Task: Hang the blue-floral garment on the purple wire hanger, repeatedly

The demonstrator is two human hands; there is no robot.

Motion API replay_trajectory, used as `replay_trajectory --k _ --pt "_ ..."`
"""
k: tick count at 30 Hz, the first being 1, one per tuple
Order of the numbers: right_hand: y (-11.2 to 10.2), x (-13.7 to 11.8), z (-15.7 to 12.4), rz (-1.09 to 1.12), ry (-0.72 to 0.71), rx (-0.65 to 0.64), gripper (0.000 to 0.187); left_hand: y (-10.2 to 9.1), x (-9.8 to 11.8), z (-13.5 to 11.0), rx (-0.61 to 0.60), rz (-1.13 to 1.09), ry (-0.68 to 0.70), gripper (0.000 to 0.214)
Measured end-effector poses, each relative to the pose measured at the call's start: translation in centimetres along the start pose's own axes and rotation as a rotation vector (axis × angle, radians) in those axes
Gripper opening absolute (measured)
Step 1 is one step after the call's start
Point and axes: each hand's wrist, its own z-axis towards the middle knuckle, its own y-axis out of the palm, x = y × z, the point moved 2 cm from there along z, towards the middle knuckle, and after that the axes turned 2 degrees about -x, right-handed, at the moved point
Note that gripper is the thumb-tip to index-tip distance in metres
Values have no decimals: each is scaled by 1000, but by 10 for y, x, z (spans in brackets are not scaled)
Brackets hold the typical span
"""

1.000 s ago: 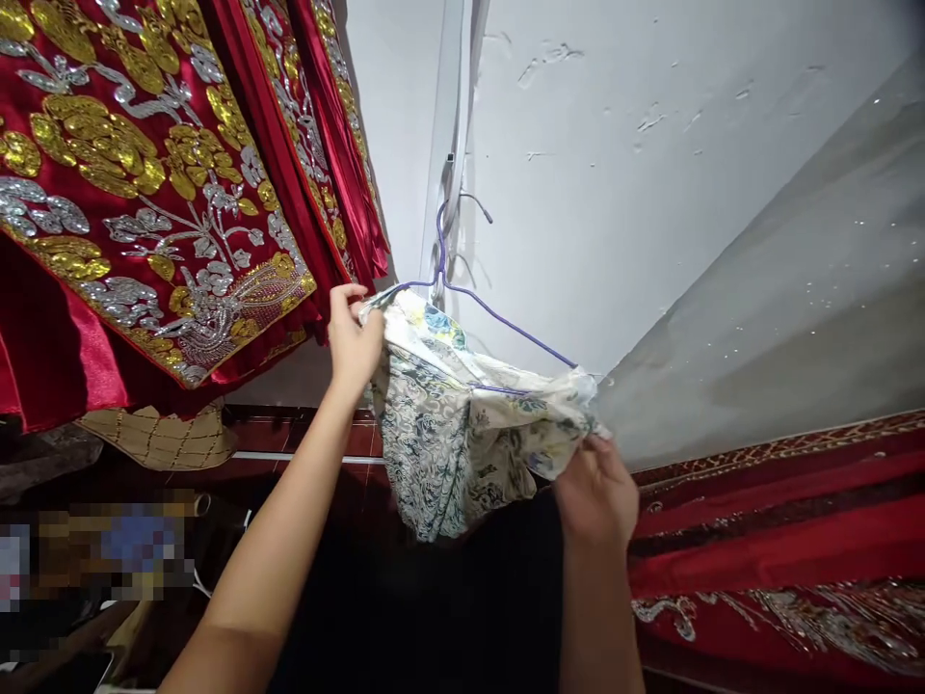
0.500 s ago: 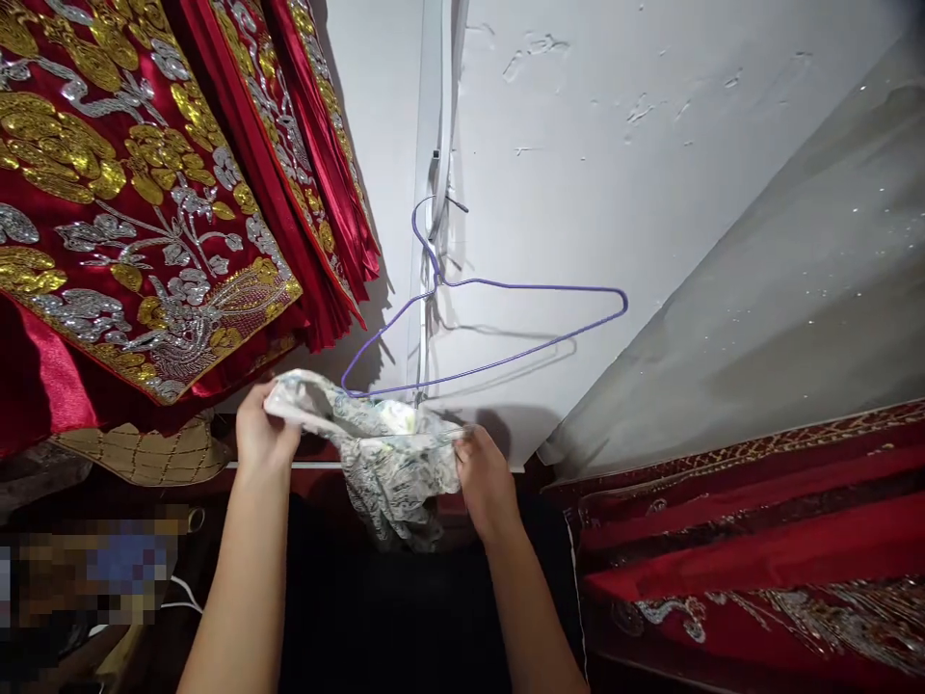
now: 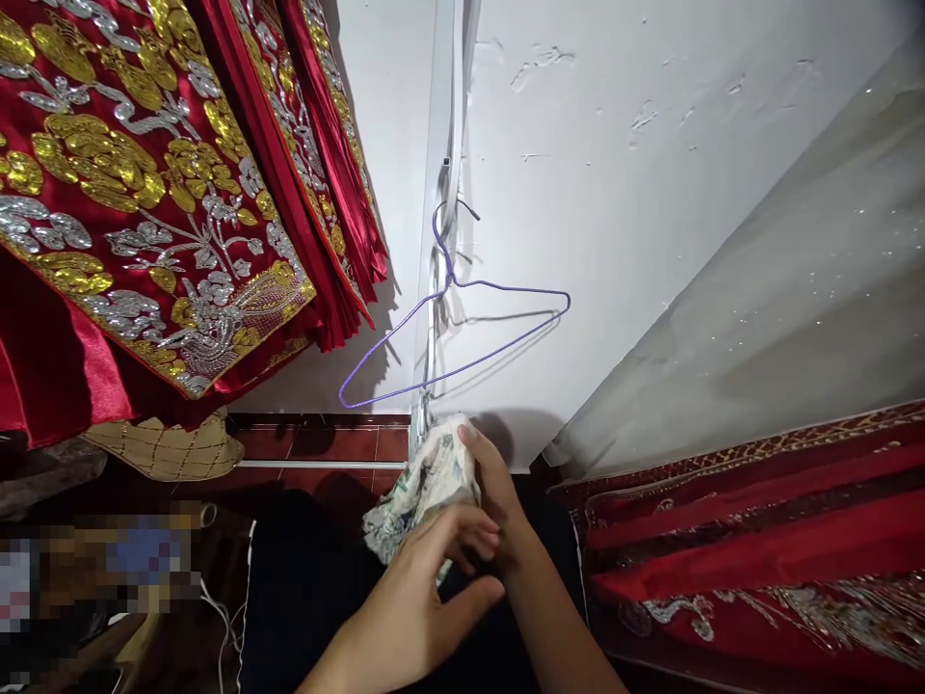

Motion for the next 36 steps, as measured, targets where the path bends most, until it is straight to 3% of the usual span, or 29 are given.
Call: replay_trajectory --k 2,4,5,7,9,11,13,16,18,21,24,27,30,34,36 --pt "-6 -8 -8 131 68 -17 34 -19 7 6 71 121 96 31" --pt "-6 -18 -20 108 153 -160 29 -41 8 19 172 173 158 33" --pt "-4 -25 -26 26 173 -275 25 -48 6 26 127 163 157 34" --pt "-1 -44 -36 -207 155 -527 19 -55 -3 38 -106 134 124 37" --pt "-3 -68 -38 -494 37 -658 13 -58 -16 44 -313 204 93 46" --pt "-11 -93 -29 -780 -179 -587 11 -64 -27 43 -372 399 56 49" --pt "-22 -111 -8 -983 -453 -365 14 -77 -32 40 -363 628 -23 47" --pt "-38 -115 35 -1011 -744 1 16 -105 -23 31 -345 911 -171 42" --pt "-43 -104 67 -965 -778 91 18 -122 -10 26 -316 1062 -243 35" --pt "-44 -84 101 -967 -709 -8 23 -143 12 24 -210 1172 -303 32" --pt "-50 -72 109 -977 -657 -33 26 -161 34 33 -77 1219 -140 35" --pt "-57 -69 95 -1012 -620 17 24 -174 51 48 -9 1241 18 37" --pt "-52 -69 73 -1035 -626 -21 22 -177 59 64 -8 1233 -26 37" --pt "-35 -74 52 -1025 -658 -183 25 -185 61 81 136 1283 -166 36" --pt "-35 -79 49 -1027 -656 -194 25 -195 57 87 92 1195 -155 37"
